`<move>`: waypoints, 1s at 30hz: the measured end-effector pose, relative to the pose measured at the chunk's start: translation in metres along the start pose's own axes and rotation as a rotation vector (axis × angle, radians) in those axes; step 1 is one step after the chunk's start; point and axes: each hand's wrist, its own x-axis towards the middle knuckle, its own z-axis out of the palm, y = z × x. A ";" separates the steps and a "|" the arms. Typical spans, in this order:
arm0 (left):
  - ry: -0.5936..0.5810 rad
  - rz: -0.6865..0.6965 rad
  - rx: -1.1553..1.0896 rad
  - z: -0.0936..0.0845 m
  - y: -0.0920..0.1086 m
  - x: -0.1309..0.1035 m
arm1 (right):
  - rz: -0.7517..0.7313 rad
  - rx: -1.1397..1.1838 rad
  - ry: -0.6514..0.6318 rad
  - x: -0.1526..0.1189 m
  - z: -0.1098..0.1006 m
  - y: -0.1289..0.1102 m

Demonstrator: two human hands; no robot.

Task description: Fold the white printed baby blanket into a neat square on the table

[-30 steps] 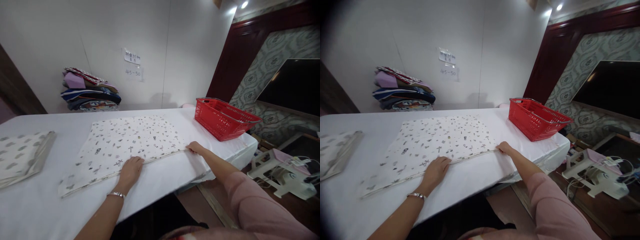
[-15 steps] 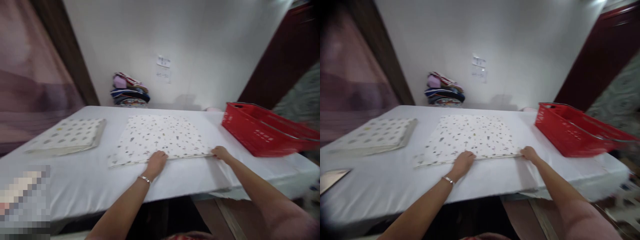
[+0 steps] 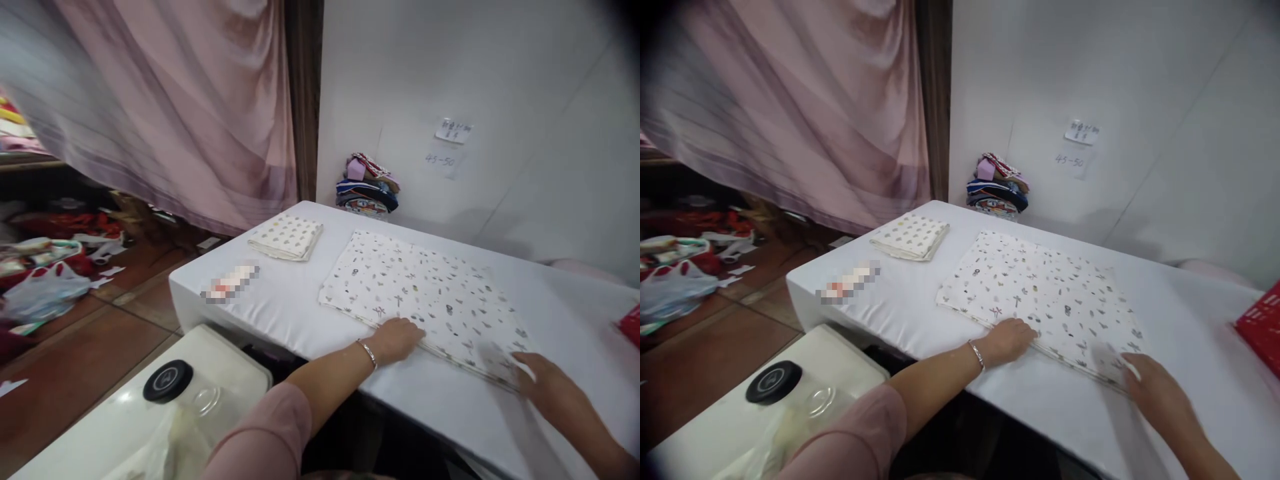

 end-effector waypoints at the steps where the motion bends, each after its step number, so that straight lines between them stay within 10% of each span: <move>1: 0.003 -0.011 -0.001 0.000 0.000 0.000 | -0.055 0.003 -0.035 0.008 0.005 -0.026; 5: 0.005 -0.068 0.018 0.002 0.001 0.001 | -0.338 0.072 -0.171 0.034 0.028 -0.133; 9: 0.012 -0.161 0.015 0.004 -0.001 0.000 | -0.428 0.104 -0.242 0.046 0.052 -0.183; 20: 0.037 -0.207 0.094 -0.007 -0.003 -0.018 | -0.407 0.182 -0.056 0.035 0.087 -0.164; 30: 0.000 -0.557 0.213 -0.053 -0.068 -0.075 | -0.402 0.143 -0.017 0.033 0.084 -0.167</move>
